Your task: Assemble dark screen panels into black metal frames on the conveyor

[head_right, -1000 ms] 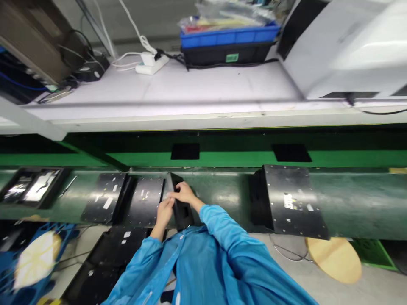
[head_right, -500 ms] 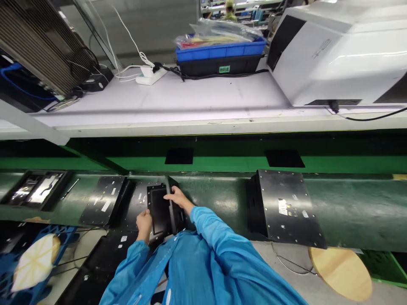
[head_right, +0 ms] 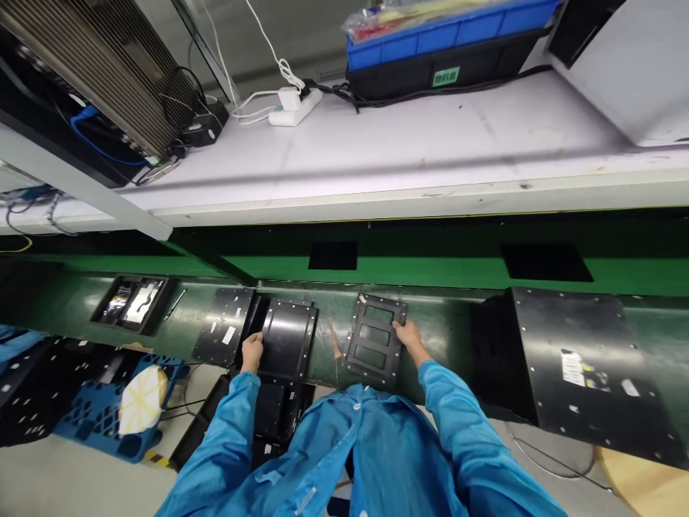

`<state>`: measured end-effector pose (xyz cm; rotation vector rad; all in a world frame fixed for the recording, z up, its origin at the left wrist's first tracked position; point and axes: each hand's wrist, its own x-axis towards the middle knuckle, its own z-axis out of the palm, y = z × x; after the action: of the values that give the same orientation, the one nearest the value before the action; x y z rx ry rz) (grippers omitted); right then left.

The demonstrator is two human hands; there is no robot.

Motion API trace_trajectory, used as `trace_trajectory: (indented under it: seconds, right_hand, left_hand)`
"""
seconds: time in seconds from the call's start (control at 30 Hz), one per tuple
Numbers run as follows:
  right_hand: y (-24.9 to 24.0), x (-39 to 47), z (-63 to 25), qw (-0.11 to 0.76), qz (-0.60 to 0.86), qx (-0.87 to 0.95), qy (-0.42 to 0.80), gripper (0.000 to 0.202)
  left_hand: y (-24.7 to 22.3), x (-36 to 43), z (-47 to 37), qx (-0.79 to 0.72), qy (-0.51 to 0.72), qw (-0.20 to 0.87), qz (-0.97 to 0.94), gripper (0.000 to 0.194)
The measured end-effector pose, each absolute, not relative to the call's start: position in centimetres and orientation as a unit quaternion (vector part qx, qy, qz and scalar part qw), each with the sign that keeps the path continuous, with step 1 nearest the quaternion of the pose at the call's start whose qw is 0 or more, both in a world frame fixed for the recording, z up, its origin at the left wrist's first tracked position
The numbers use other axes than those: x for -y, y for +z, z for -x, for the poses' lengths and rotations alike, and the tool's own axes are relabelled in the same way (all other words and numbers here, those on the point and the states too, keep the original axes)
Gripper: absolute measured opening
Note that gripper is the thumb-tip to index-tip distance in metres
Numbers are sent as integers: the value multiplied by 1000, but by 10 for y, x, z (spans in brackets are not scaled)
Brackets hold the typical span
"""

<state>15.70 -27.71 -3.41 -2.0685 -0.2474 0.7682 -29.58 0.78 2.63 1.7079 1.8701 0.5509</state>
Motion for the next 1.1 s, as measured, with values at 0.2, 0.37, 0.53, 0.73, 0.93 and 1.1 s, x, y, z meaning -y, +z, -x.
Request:
trace_trajectory:
  seconds: [0.2, 0.37, 0.53, 0.73, 0.93, 1.1]
  right_hand:
    - [-43, 278, -165, 216, 931, 205, 212, 38]
    - [-37, 277, -151, 116, 950, 218, 190, 45]
    - [-29, 269, -141, 124, 949, 226, 179, 53]
    - [-32, 282, -124, 197, 945, 155, 210, 53]
    - [-32, 289, -124, 215, 945, 138, 207, 47]
    - [18, 265, -168, 292, 919, 137, 229, 45]
  left_hand:
    - [19, -45, 236, -615, 211, 173, -739, 36]
    - [32, -116, 111, -572, 193, 214, -768, 50]
    - [32, -167, -1, -614, 109, 243, -743, 105]
    - [19, -168, -42, -673, 82, 158, -718, 124]
    - [58, -175, -17, -687, 190, 357, -604, 53]
    - [119, -139, 10, -555, 352, 506, -559, 25]
